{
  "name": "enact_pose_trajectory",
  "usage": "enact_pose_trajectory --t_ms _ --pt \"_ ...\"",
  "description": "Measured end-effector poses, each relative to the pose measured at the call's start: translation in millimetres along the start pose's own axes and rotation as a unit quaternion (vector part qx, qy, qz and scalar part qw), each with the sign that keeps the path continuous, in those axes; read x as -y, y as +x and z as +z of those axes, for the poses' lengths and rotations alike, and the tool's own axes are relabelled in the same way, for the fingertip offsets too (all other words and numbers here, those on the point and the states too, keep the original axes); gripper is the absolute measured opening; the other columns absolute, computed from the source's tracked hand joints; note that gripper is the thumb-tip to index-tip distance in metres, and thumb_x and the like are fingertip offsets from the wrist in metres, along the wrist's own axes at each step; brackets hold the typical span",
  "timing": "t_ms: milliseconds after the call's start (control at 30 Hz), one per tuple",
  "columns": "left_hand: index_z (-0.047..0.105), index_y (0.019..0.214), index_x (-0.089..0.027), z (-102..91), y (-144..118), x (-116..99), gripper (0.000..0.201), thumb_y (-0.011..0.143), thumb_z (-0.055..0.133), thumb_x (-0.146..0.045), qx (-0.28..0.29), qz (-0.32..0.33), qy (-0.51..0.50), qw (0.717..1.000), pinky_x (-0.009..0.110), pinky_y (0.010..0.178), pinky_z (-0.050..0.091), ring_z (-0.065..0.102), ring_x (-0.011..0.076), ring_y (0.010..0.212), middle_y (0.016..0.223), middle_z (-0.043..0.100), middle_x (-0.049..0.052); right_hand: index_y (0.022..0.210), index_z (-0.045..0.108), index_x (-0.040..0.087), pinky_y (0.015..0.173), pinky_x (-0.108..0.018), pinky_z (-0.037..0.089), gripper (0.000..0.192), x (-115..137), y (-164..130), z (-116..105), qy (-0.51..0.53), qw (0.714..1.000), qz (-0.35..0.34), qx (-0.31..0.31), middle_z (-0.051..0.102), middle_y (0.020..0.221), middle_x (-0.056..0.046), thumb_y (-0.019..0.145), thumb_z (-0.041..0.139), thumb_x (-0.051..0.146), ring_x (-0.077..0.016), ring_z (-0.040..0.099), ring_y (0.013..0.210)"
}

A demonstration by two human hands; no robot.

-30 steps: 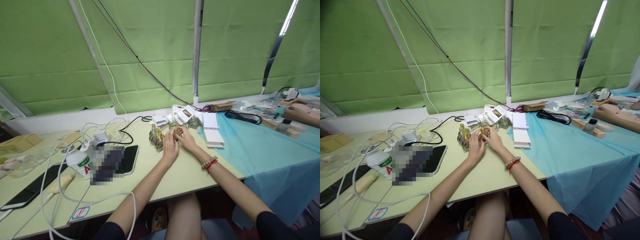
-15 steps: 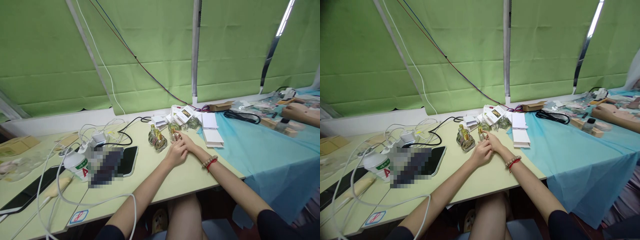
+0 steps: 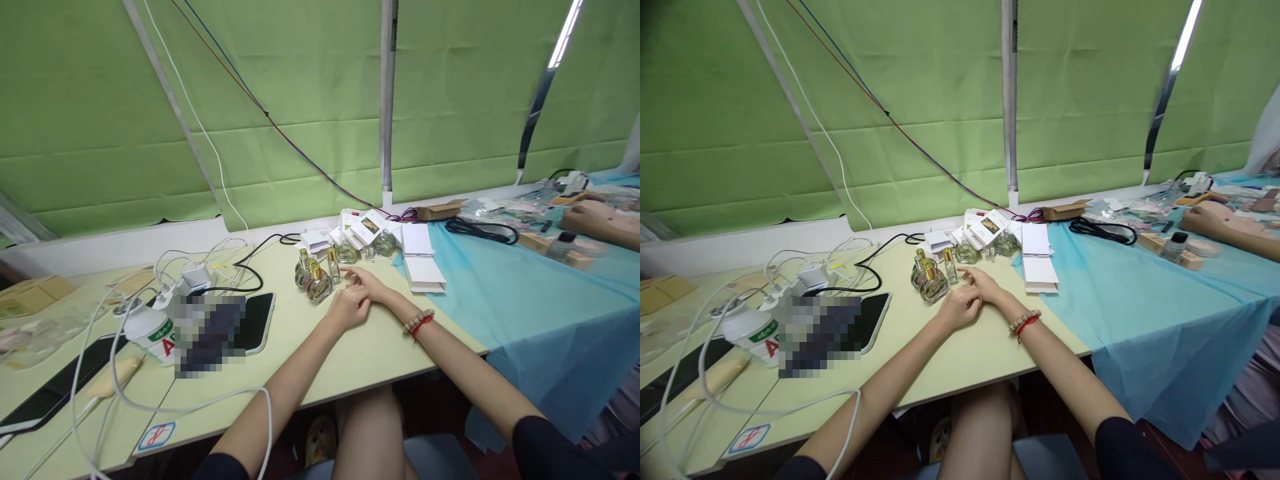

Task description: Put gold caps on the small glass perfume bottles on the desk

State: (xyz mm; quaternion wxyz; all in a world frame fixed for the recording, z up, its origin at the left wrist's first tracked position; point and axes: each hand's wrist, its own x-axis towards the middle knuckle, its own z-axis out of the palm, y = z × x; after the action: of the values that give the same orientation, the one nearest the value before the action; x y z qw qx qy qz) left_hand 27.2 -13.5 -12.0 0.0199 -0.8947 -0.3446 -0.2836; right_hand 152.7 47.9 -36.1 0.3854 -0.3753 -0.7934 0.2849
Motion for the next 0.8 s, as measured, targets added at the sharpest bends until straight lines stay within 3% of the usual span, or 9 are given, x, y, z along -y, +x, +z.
enact_pose_trajectory --t_ms 133,300,433,567,700,800 --pt "0.058 0.062 -0.017 0.7 0 -2 0.019 0.073 0.043 -0.011 0.013 -0.021 0.006 1.0 0.025 0.055 0.034 0.053 0.0136 0.059 0.064 0.062 0.002 0.138 0.033 0.017 0.083 -0.034 0.044 0.067 -4 4 6 -0.063 0.998 0.011 -0.018 0.055 0.113 -0.011 0.075 0.055 0.024 -0.0169 0.053 0.088" --pt "0.059 0.062 -0.017 1.3 1 -5 0.02 0.073 0.043 -0.012 0.033 -0.048 0.021 0.998 0.026 0.051 0.028 0.052 0.0143 0.057 0.062 0.063 0.003 0.132 0.042 0.02 0.085 -0.034 0.042 0.055 0 15 8 -0.155 0.988 -0.002 0.0 0.058 0.111 -0.008 0.079 0.053 0.027 -0.0199 0.053 0.094" --pt "0.061 0.063 -0.017 2.3 1 -5 0.02 0.073 0.043 -0.012 0.047 -0.056 0.031 0.997 0.026 0.051 0.027 0.053 0.0145 0.06 0.065 0.064 0.004 0.103 0.062 0.022 0.074 -0.029 0.042 0.03 6 23 8 -0.193 0.981 -0.005 0.014 0.058 0.106 -0.005 0.079 0.054 0.039 -0.0176 0.055 0.084" --pt "0.061 0.062 -0.017 3.9 2 -2 0.021 0.072 0.043 -0.012 0.058 -0.061 0.035 0.996 0.027 0.049 0.024 0.051 0.0138 0.056 0.065 0.065 0.003 0.078 0.065 0.021 0.068 -0.027 0.04 0.029 7 28 9 -0.211 0.977 -0.013 0.018 0.057 0.103 -0.003 0.077 0.056 0.048 -0.0149 0.054 0.076" --pt "0.06 0.06 -0.017 3.6 4 1 0.021 0.071 0.043 -0.012 0.07 -0.055 0.032 0.996 0.027 0.049 0.024 0.05 0.013 0.055 0.063 0.064 0.002 0.081 0.066 0.022 0.066 -0.027 0.039 0.022 6 31 10 -0.191 0.981 -0.02 0.009 0.058 0.099 -0.002 0.073 0.059 0.042 -0.0154 0.054 0.076" --pt "0.058 0.058 -0.018 1.9 6 2 0.022 0.071 0.042 -0.012 0.089 -0.056 0.015 0.994 0.026 0.05 0.026 0.049 0.0124 0.055 0.061 0.063 0.001 0.102 0.062 0.024 0.064 -0.026 0.041 0.032 9 30 7 -0.141 0.989 -0.021 -0.022 0.059 0.095 0.0 0.07 0.059 0.025 -0.0127 0.053 0.07"
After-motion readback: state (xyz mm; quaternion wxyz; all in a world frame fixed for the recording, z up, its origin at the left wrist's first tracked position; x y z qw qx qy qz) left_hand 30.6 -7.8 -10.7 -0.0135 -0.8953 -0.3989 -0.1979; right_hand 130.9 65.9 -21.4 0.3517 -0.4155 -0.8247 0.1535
